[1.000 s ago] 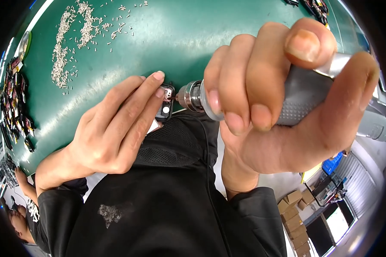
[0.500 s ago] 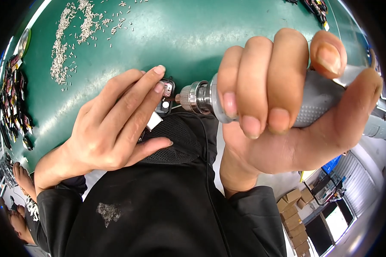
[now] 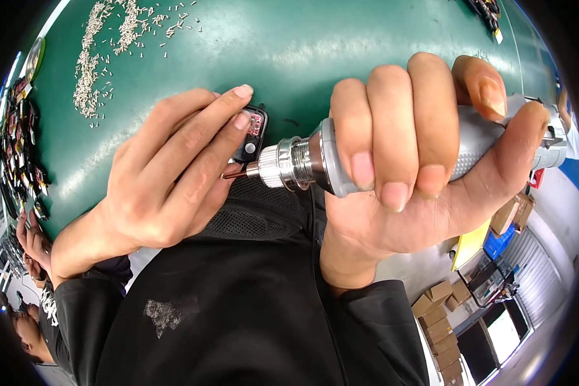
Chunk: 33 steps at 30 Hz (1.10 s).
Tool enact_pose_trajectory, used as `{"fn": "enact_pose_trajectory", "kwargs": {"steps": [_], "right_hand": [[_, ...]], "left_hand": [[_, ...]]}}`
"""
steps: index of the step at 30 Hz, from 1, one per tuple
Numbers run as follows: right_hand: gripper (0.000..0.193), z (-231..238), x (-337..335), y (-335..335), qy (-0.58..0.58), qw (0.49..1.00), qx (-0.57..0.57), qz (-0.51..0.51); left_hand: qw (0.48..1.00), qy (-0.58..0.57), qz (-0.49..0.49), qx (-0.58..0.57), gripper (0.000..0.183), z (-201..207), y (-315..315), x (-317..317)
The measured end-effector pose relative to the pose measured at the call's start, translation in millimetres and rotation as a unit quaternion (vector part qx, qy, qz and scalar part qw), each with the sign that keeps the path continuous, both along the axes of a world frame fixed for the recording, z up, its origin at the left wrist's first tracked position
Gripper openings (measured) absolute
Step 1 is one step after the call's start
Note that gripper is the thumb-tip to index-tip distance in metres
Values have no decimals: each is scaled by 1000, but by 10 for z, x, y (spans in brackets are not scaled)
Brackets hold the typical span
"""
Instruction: Manually assemble electronic components and secure them using an electric screwdriver.
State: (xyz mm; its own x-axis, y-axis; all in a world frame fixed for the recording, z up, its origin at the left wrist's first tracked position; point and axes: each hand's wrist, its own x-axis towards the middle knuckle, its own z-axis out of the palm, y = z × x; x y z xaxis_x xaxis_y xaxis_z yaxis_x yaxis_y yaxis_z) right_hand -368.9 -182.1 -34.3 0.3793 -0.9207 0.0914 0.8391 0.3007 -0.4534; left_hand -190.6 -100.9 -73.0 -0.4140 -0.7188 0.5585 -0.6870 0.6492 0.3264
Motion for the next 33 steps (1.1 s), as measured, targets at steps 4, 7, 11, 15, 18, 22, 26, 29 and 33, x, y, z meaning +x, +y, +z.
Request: {"fn": "enact_pose_trajectory", "kwargs": {"steps": [4,7,11,15,18,22,26,29,33], "right_hand": [[20,-20,-10,-7,1,1000,-6,6],[21,-37,-12,-20,5,1000,-11,5],[21,-38,-28,-10,4,1000,-12,-2],[22,-38,-6,-32,11,1000,-16,5],[22,-26,-22,-25,17,1000,-19,-6],[21,-29,-16,-8,12,999,-29,-9],[20,-17,-4,-2,23,999,-42,-7],[20,1,4,9,25,999,-33,-1],[19,5,9,10,16,999,-36,-1]], "left_hand": [[1000,11,0,12,49,16,-1,-4],[1000,11,-2,4,48,8,-8,-9],[1000,14,-4,9,48,24,-9,-31],[1000,15,3,0,48,-11,-7,-9],[1000,15,3,-2,48,-9,0,-19],[1000,16,1,0,48,-6,-2,-18],[1000,22,-2,6,47,-12,-4,-19],[1000,19,-1,4,48,-14,-2,-20],[1000,16,3,0,49,-12,2,-19]]}}
